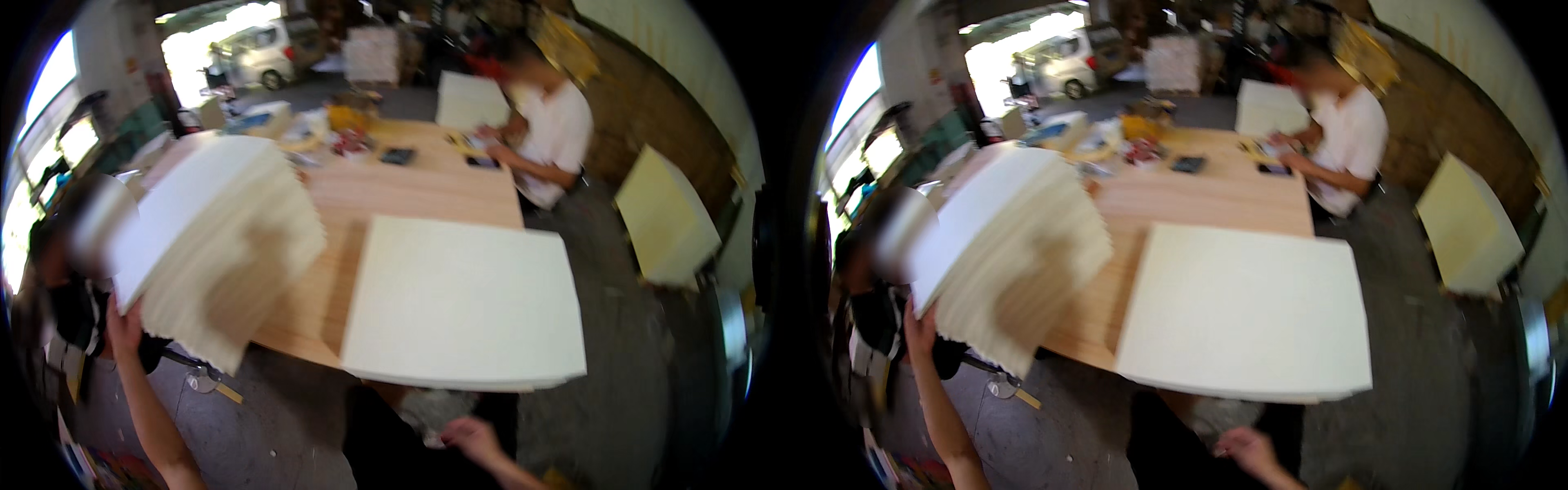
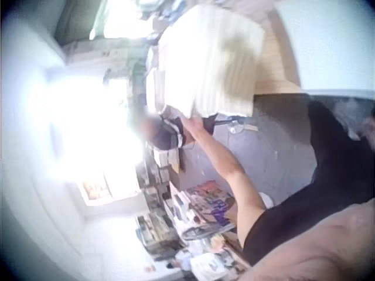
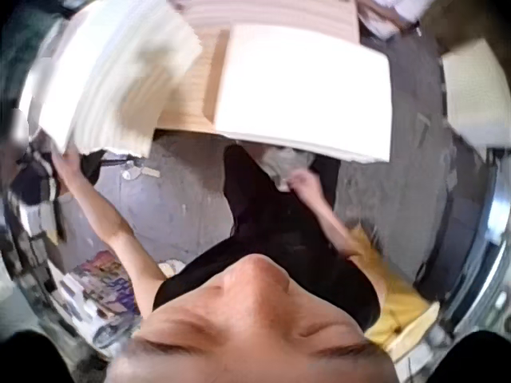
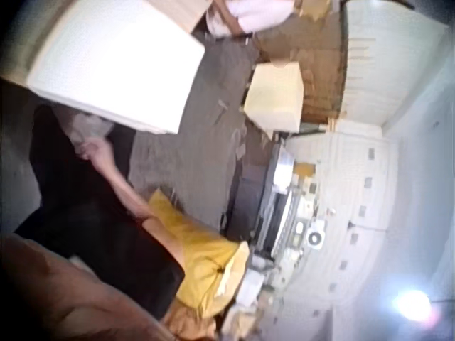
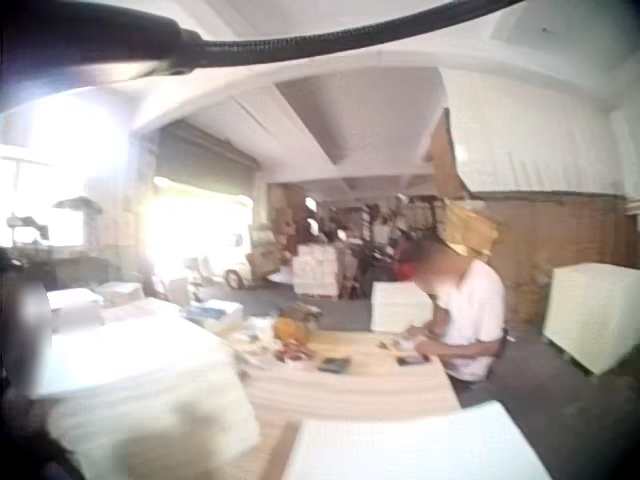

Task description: The person separates individual sheets of paper from a large stack by hand, flipping through the edges and moving a smaller stack aside on the table.

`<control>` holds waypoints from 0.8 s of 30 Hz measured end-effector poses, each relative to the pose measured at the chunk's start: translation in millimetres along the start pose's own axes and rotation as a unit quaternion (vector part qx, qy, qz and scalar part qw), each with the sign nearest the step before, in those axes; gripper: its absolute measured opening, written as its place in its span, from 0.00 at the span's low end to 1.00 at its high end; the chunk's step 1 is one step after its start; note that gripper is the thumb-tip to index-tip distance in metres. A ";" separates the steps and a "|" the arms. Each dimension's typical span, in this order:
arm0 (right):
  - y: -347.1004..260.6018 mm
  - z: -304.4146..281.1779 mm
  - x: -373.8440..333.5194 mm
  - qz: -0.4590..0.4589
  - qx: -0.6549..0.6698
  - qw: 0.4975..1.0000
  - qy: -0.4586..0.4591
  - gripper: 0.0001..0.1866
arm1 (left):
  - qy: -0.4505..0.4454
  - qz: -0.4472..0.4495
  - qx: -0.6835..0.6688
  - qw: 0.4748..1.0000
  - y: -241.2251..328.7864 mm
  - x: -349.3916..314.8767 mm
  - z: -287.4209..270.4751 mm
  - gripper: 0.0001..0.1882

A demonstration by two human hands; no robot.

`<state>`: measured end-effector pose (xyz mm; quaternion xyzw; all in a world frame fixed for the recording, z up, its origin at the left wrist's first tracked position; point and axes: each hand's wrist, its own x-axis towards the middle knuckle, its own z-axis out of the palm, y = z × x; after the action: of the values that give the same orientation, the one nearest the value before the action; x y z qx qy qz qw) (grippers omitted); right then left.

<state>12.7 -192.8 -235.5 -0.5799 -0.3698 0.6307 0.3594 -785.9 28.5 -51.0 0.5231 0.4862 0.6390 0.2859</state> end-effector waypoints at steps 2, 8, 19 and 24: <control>6.7 -97.0 -48.3 -0.077 0.107 0.969 0.208 0.04 | 0.131 0.002 0.037 0.991 -14.9 -43.1 -35.8 0.19; 281.8 -222.7 -189.0 0.112 0.189 0.909 0.354 0.13 | 0.197 -0.113 0.057 0.972 -104.8 -253.2 271.6 0.15; 373.9 -90.1 -236.9 0.457 0.195 0.845 0.198 0.20 | 0.106 -0.320 -0.028 0.941 -71.4 -315.7 415.7 0.25; 354.8 -114.6 -232.8 0.444 0.166 0.856 0.207 0.20 | 0.020 -0.233 -0.090 0.968 -28.9 -273.9 438.6 0.32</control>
<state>134.3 -558.6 -446.7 -0.7316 0.1204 0.6404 0.2003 -295.7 -59.0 -193.3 0.3545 0.5409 0.6061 0.4631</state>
